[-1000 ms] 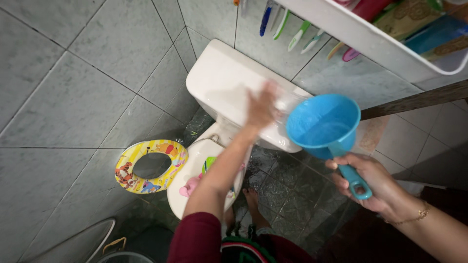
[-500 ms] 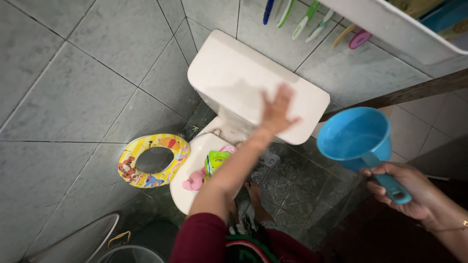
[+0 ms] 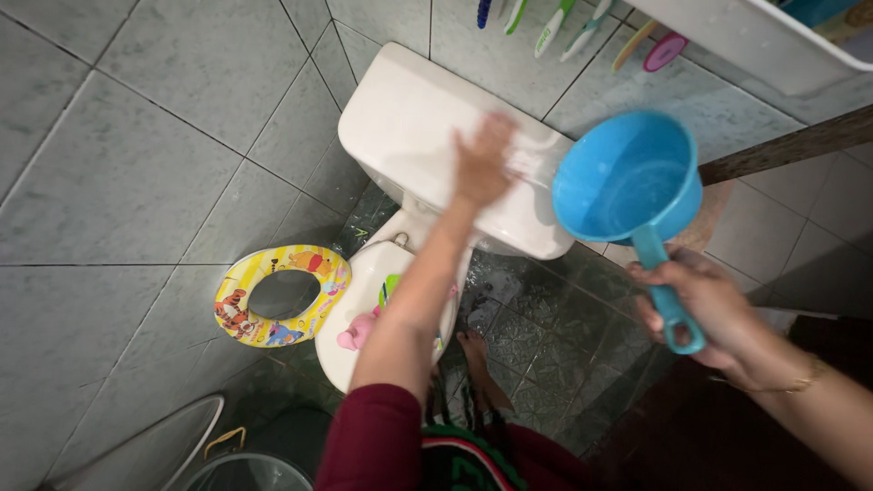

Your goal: The person washes their hands by pouring water from a bucket over them using a blue scoop, then scrubbing with a bar of soap and rinsing.

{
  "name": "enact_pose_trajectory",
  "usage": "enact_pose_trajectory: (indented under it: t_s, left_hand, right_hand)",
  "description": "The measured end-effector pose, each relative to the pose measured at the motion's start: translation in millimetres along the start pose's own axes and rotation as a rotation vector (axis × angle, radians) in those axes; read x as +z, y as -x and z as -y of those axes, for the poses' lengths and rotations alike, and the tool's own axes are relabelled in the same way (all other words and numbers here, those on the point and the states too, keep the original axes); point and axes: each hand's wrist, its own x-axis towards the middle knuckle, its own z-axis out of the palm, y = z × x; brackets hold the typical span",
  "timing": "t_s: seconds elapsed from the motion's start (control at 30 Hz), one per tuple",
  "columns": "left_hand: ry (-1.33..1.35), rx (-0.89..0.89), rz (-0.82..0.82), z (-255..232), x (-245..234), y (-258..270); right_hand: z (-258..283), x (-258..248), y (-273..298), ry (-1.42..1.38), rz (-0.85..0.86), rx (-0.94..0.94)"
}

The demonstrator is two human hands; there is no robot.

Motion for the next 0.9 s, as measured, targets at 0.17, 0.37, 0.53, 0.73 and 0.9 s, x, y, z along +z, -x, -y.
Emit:
enact_pose_trajectory:
  t_s: [0.17,0.37,0.53,0.73,0.9]
  left_hand:
    - [0.002,-0.326,-0.25,141,-20,11]
    - [0.01,-0.277,-0.02,67,-21,37]
    - [0.222,0.06,0.025,-93,-29,72]
    - [-0.1,0.267,0.488,-142,-70,55]
    - [0.121,0.111,0.188,-72,-9,14]
  right_hand:
    - [-29,-73,0,0.013,0.01,0.077]
    - [-74,-133,-11,0.136,0.092,0.016]
    - [-63,-72,-10,0.281,-0.058,-0.046]
    - [-36,12,9,0.64,-0.123,-0.19]
    - [-50,-7,6,0.69,-0.123,-0.204]
